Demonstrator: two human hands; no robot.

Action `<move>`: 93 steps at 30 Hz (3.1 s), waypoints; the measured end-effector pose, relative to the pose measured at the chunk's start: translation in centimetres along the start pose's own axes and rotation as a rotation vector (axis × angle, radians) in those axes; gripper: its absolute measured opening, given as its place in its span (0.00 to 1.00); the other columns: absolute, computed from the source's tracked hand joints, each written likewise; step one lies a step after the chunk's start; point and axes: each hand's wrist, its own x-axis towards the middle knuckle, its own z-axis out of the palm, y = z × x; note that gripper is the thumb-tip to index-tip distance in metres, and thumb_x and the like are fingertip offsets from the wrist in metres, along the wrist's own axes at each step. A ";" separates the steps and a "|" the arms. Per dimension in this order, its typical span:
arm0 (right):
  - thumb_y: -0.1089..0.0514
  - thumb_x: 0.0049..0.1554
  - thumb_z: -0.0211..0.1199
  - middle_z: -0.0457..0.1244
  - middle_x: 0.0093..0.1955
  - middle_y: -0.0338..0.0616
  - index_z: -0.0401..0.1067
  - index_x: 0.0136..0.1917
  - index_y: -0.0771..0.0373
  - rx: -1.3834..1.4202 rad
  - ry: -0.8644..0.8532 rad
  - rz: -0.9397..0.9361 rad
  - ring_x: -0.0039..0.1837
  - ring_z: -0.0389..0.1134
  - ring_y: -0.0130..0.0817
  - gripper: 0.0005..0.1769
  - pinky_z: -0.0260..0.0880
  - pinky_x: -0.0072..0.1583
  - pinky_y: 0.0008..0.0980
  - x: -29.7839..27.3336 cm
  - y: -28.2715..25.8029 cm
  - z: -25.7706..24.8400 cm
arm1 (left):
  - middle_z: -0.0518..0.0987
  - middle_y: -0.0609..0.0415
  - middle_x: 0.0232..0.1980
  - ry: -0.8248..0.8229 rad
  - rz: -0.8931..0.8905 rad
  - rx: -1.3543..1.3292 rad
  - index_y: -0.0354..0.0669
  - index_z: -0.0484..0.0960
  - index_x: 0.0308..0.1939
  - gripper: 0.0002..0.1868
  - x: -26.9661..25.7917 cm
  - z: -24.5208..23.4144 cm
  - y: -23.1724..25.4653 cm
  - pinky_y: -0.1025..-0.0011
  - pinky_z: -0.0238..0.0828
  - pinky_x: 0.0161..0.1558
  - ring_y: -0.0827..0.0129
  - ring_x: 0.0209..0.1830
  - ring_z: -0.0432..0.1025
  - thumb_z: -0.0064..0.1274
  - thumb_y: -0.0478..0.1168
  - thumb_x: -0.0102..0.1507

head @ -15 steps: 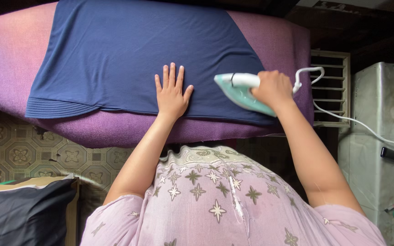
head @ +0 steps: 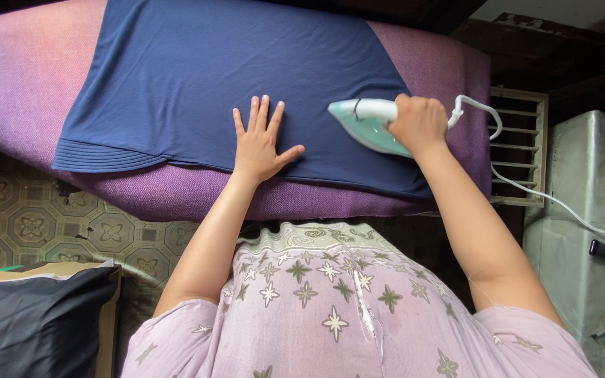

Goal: The person irons a blue shirt on a purple ironing board, smoothing the fabric and adjusting the garment multiple times. After finishing the blue shirt, the person picks up a pink floral shirt and lays it on the board to begin ironing it.

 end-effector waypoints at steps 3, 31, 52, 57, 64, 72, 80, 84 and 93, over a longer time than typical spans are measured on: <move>0.54 0.49 0.70 0.70 0.36 0.56 0.80 0.43 0.66 0.064 -0.094 0.259 0.39 0.75 0.50 0.13 0.75 0.44 0.45 2.8 -0.2 0.4 | 0.50 0.37 0.81 0.004 0.018 0.027 0.46 0.54 0.80 0.56 -0.6 -0.3 -0.5 0.41 0.21 0.75 0.49 0.83 0.38 0.40 0.79 0.59; 0.53 0.43 0.71 0.68 0.30 0.53 0.77 0.34 0.62 0.217 -0.184 -0.353 0.34 0.73 0.50 0.11 0.74 0.41 0.47 0.5 -11.8 -3.7 | 0.47 0.43 0.85 0.120 -0.280 0.070 0.47 0.51 0.83 0.45 -3.6 -0.4 -7.5 0.43 0.25 0.78 0.50 0.85 0.35 0.37 0.70 0.70; 0.53 0.45 0.71 0.68 0.29 0.53 0.76 0.35 0.62 0.178 -0.155 -0.359 0.34 0.73 0.50 0.11 0.75 0.41 0.45 2.2 -16.2 -3.3 | 0.48 0.35 0.84 0.200 -0.317 -0.122 0.33 0.52 0.81 0.37 -4.7 -0.6 -11.2 0.47 0.34 0.81 0.46 0.86 0.39 0.43 0.48 0.73; 0.56 0.45 0.69 0.67 0.30 0.51 0.75 0.36 0.63 0.120 0.057 -0.464 0.32 0.71 0.46 0.09 0.73 0.41 0.43 5.1 -15.8 -0.6 | 0.49 0.32 0.82 0.149 -0.356 -0.079 0.33 0.53 0.79 0.40 -4.9 -2.6 -12.8 0.43 0.33 0.79 0.43 0.84 0.40 0.50 0.50 0.69; 0.59 0.47 0.66 0.69 0.33 0.56 0.78 0.38 0.66 0.117 -0.069 -0.032 0.36 0.73 0.52 0.08 0.75 0.41 0.45 12.9 -19.3 -0.1 | 0.48 0.37 0.82 0.071 -0.362 -0.004 0.38 0.52 0.79 0.45 -5.8 -4.4 -14.4 0.37 0.28 0.75 0.48 0.83 0.39 0.49 0.60 0.67; 0.54 0.47 0.70 0.69 0.33 0.56 0.79 0.38 0.65 0.167 -0.172 -0.162 0.36 0.73 0.52 0.12 0.75 0.41 0.46 8.0 -24.7 -3.9 | 0.49 0.42 0.84 0.105 -0.291 0.086 0.48 0.54 0.82 0.40 -6.8 -4.3 -18.1 0.34 0.26 0.75 0.51 0.85 0.39 0.44 0.59 0.71; 0.58 0.46 0.67 0.66 0.30 0.46 0.72 0.33 0.59 0.035 0.165 -0.500 0.32 0.69 0.41 0.06 0.69 0.40 0.38 9.5 -23.8 -0.9 | 0.45 0.43 0.84 0.032 -0.244 0.119 0.50 0.51 0.82 0.43 -7.3 -5.9 -19.5 0.29 0.27 0.73 0.51 0.85 0.36 0.39 0.66 0.70; 0.60 0.46 0.65 0.67 0.30 0.48 0.73 0.33 0.59 -0.025 0.148 -0.284 0.32 0.70 0.43 0.03 0.70 0.38 0.38 15.3 -23.3 1.7 | 0.42 0.43 0.84 -0.022 -0.258 0.167 0.49 0.50 0.82 0.43 -7.3 -6.4 -19.0 0.23 0.27 0.69 0.49 0.84 0.34 0.38 0.67 0.69; 0.59 0.45 0.66 0.69 0.34 0.59 0.80 0.39 0.68 0.186 -0.130 -0.023 0.38 0.74 0.54 0.11 0.76 0.42 0.47 17.1 -26.8 -1.5 | 0.50 0.32 0.81 0.312 -0.380 -0.093 0.41 0.62 0.76 0.37 -6.4 -7.9 -20.0 0.37 0.48 0.70 0.42 0.80 0.50 0.52 0.53 0.67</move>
